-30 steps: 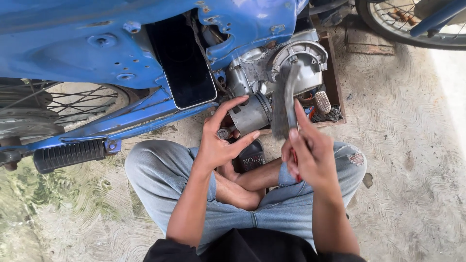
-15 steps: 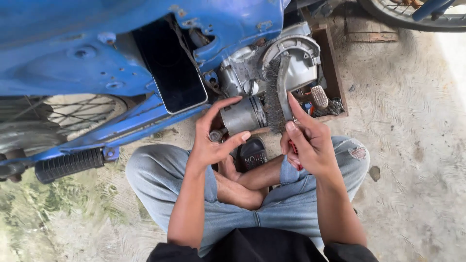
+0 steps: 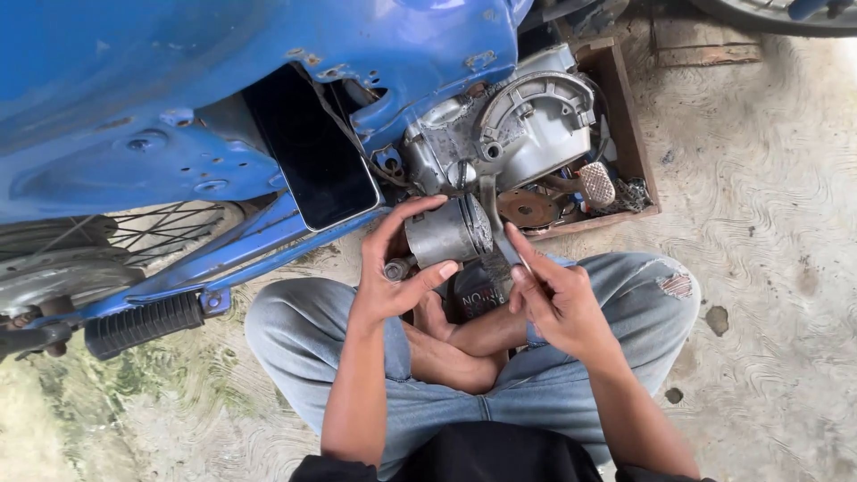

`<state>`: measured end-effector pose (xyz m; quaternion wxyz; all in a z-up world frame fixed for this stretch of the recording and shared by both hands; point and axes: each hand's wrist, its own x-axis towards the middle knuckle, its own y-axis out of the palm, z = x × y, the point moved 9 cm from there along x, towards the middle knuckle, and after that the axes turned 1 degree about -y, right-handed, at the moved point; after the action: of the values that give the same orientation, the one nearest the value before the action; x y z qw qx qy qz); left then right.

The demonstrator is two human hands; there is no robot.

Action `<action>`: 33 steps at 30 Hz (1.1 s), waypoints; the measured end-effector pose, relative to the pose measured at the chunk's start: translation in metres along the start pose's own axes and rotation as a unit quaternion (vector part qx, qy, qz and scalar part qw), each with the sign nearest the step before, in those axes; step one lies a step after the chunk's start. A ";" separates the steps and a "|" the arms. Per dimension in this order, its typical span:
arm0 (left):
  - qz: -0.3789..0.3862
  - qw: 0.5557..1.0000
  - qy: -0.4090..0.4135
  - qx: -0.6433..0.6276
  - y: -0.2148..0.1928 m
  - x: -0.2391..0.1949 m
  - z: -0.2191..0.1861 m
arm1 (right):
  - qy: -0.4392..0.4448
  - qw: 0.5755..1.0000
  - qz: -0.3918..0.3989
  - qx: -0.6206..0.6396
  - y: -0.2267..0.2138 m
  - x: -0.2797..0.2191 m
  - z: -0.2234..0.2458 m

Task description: The person sits on the floor and uses a wire brush to scrub a metal piston held in their left hand. They rotate the piston to clean different sides and the top surface while working next to a blue motorcycle.

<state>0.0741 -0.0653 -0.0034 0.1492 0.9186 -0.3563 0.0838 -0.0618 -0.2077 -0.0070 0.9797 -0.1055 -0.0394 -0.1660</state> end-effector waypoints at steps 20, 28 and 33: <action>0.014 0.999 -0.003 0.048 0.000 0.008 0.001 | -0.033 0.986 -0.069 0.149 -0.003 -0.007 0.007; 0.017 0.998 -0.007 0.065 -0.002 0.003 0.006 | -0.026 0.987 -0.110 0.112 0.010 -0.015 -0.007; -0.006 0.998 -0.001 0.058 -0.009 -0.001 0.017 | -0.087 0.973 -0.163 0.140 0.008 -0.023 0.003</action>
<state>0.0803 -0.0635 -0.0218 0.0963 0.9278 -0.3457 0.1024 -0.0807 -0.1921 -0.0077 0.9374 0.0259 -0.1643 -0.3060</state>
